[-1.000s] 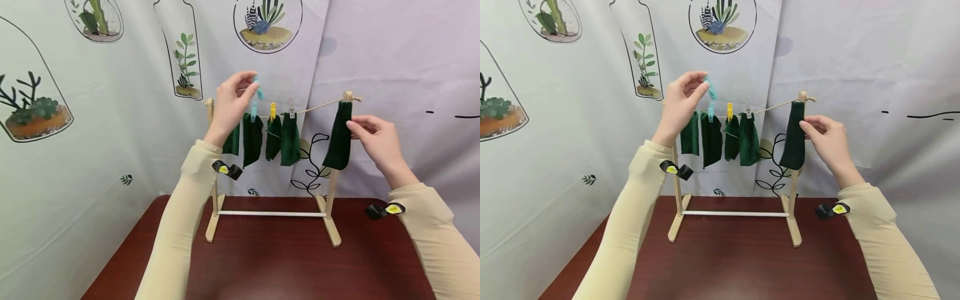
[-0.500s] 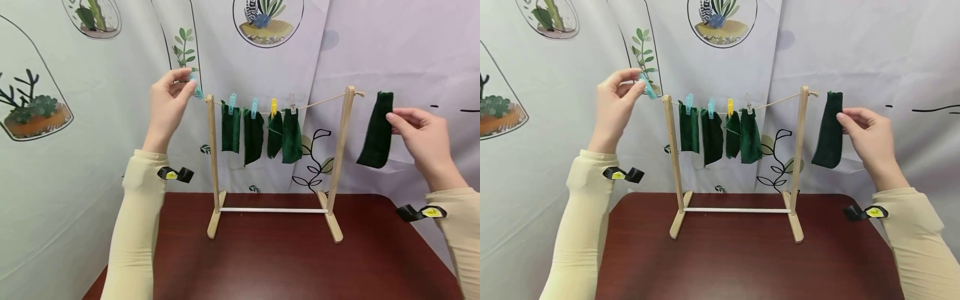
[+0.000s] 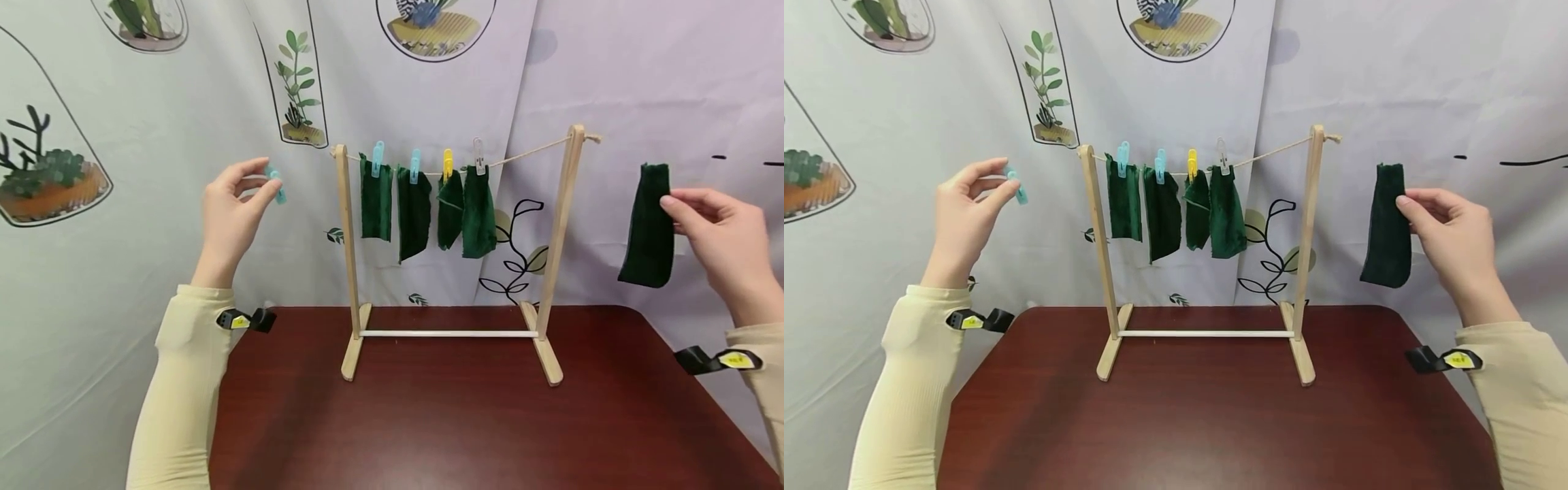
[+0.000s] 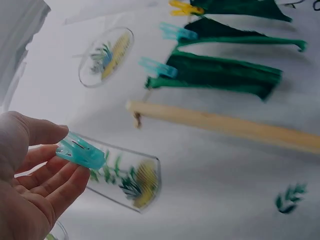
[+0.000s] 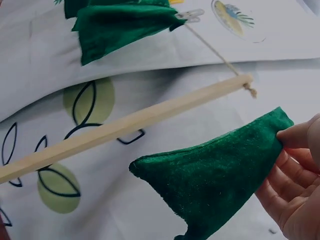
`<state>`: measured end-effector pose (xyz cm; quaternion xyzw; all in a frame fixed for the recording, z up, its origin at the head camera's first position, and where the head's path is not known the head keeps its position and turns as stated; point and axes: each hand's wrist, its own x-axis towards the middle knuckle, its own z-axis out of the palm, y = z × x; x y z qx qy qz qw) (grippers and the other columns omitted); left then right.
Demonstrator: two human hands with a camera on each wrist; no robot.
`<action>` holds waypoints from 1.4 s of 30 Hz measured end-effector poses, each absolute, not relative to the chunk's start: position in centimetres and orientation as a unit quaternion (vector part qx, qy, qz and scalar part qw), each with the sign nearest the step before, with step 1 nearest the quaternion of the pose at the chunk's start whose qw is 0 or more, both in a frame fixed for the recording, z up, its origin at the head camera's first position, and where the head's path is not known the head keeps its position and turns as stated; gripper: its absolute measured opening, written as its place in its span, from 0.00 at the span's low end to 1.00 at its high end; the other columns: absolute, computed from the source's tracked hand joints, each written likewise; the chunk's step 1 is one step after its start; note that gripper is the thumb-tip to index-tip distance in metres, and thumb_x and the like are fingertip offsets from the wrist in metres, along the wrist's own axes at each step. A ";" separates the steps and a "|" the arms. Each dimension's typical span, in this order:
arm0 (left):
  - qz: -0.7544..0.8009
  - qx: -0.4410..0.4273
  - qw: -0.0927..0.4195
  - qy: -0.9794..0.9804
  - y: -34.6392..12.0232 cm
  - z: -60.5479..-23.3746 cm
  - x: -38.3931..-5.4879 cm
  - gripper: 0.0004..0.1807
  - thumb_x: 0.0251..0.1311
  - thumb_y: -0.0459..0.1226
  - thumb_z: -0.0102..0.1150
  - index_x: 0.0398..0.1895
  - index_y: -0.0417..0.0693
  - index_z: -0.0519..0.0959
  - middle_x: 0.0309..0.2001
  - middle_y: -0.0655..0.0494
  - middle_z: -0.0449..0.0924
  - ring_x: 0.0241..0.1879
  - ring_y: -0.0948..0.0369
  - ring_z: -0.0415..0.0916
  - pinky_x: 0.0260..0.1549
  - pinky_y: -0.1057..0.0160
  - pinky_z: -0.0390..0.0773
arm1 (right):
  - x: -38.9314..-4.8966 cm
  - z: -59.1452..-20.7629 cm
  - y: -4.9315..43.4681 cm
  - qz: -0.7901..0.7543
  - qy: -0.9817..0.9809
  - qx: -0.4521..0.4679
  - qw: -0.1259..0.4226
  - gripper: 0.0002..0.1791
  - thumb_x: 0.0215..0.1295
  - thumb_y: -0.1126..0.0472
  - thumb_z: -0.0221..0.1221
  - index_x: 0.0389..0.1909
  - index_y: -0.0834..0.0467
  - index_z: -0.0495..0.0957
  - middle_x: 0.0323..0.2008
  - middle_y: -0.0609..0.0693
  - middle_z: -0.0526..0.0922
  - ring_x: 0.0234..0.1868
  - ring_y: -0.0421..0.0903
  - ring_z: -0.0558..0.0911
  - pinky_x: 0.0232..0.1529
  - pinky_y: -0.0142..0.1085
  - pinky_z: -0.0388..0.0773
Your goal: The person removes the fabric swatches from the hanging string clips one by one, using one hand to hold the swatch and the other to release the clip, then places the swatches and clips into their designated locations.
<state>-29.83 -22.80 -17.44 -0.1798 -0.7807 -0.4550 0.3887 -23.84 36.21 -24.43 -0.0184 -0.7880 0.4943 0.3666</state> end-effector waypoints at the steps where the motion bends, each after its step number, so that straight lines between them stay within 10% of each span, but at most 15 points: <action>1: -0.452 -0.175 0.387 -0.784 -23.2 -18.0 -29.9 0.22 0.66 0.40 0.66 0.61 0.43 0.80 0.53 0.52 0.81 0.47 0.67 0.79 0.48 0.69 0.79 | -23.8 -24.8 36.3 0.491 -0.792 -0.022 0.363 0.13 0.71 0.54 0.62 0.54 0.47 0.83 0.35 0.25 0.78 0.32 0.25 0.78 0.32 0.14 0.71; 18: -0.408 -0.124 0.324 -0.845 -26.7 -27.7 -30.2 0.24 0.67 0.40 0.65 0.65 0.45 0.77 0.58 0.47 0.79 0.50 0.60 0.79 0.47 0.74 0.77 | -23.5 -31.9 37.7 0.475 -0.830 -0.058 0.287 0.08 0.72 0.48 0.59 0.49 0.37 0.79 0.35 0.21 0.73 0.32 0.27 0.73 0.29 0.16 0.71; 28: -0.391 -0.095 0.271 -0.874 -27.2 -33.1 -30.2 0.25 0.69 0.38 0.63 0.67 0.42 0.75 0.56 0.40 0.78 0.52 0.45 0.80 0.47 0.46 0.81 | -22.5 -35.7 37.9 0.464 -0.852 -0.047 0.238 0.07 0.73 0.48 0.58 0.49 0.36 0.78 0.35 0.16 0.72 0.30 0.24 0.75 0.28 0.19 0.74; 35: -0.384 -0.078 0.235 -0.890 -28.1 -36.2 -29.6 0.26 0.69 0.41 0.63 0.67 0.42 0.75 0.53 0.40 0.79 0.48 0.44 0.83 0.40 0.50 0.84 | -21.8 -38.2 38.6 0.453 -0.867 -0.042 0.202 0.20 0.74 0.46 0.57 0.59 0.51 0.78 0.40 0.17 0.69 0.32 0.22 0.75 0.30 0.19 0.75; 42: -0.377 -0.076 0.206 -0.900 -28.4 -38.5 -29.5 0.25 0.69 0.40 0.63 0.66 0.40 0.75 0.49 0.42 0.81 0.46 0.48 0.82 0.40 0.54 0.82 | -21.5 -39.9 39.0 0.474 -0.867 -0.021 0.154 0.12 0.75 0.47 0.57 0.54 0.42 0.80 0.39 0.17 0.72 0.34 0.26 0.77 0.31 0.24 0.78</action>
